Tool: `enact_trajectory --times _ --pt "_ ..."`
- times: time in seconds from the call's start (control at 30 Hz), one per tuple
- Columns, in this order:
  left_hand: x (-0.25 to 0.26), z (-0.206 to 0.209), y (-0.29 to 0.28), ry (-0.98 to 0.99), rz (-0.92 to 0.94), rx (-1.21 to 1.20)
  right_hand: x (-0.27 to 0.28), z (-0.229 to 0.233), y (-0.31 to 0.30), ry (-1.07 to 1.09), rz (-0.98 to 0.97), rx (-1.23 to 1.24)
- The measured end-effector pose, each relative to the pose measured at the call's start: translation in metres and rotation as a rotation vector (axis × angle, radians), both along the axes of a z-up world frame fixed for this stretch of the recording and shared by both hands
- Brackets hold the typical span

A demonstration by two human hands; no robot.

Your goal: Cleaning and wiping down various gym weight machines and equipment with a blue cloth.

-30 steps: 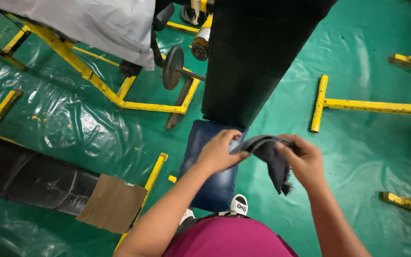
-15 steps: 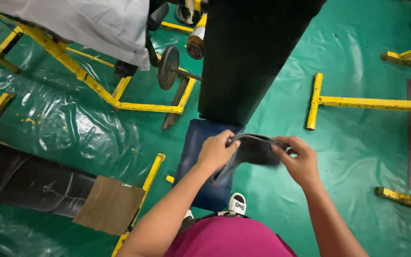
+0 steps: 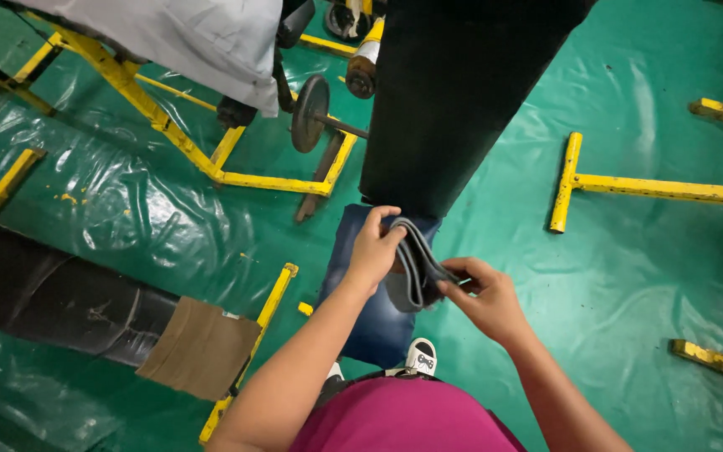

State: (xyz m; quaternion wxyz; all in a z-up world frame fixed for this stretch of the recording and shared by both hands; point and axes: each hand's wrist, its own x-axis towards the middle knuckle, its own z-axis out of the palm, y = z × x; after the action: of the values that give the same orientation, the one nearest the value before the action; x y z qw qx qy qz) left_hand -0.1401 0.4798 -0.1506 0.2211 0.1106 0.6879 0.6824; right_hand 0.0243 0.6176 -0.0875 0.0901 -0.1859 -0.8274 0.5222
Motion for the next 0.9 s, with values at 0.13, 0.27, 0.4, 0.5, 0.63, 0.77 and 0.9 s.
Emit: enact_trajectory --times 0.13,0.27,0.4,0.5,0.63,0.77,0.9 --pt "0.003 -0.009 0.002 -0.071 0.021 0.197 0.003 -0.001 -0.009 0.011 0.041 -0.007" --pt "0.008 0.004 0.002 -0.427 0.071 0.298 0.003 0.0 -0.018 0.012 0.039 -0.025" --pt "0.017 0.014 0.002 -0.547 0.114 0.346 0.0 0.016 -0.033 -0.029 -0.013 -0.034" --pt "0.021 0.004 0.006 -0.558 0.146 0.384 -0.008 0.035 -0.05 0.064 -0.076 0.212" --pt "0.025 0.004 0.005 -0.66 0.101 0.476 -0.009 0.006 -0.036 0.196 -0.116 0.484" --pt "0.025 0.028 -0.015 0.006 -0.016 0.092 -0.008 -0.009 0.001 0.029 -0.101 0.212" --pt "0.023 0.051 -0.038 0.74 -0.063 -0.276 -0.006 0.026 0.017 0.082 0.041 0.227"
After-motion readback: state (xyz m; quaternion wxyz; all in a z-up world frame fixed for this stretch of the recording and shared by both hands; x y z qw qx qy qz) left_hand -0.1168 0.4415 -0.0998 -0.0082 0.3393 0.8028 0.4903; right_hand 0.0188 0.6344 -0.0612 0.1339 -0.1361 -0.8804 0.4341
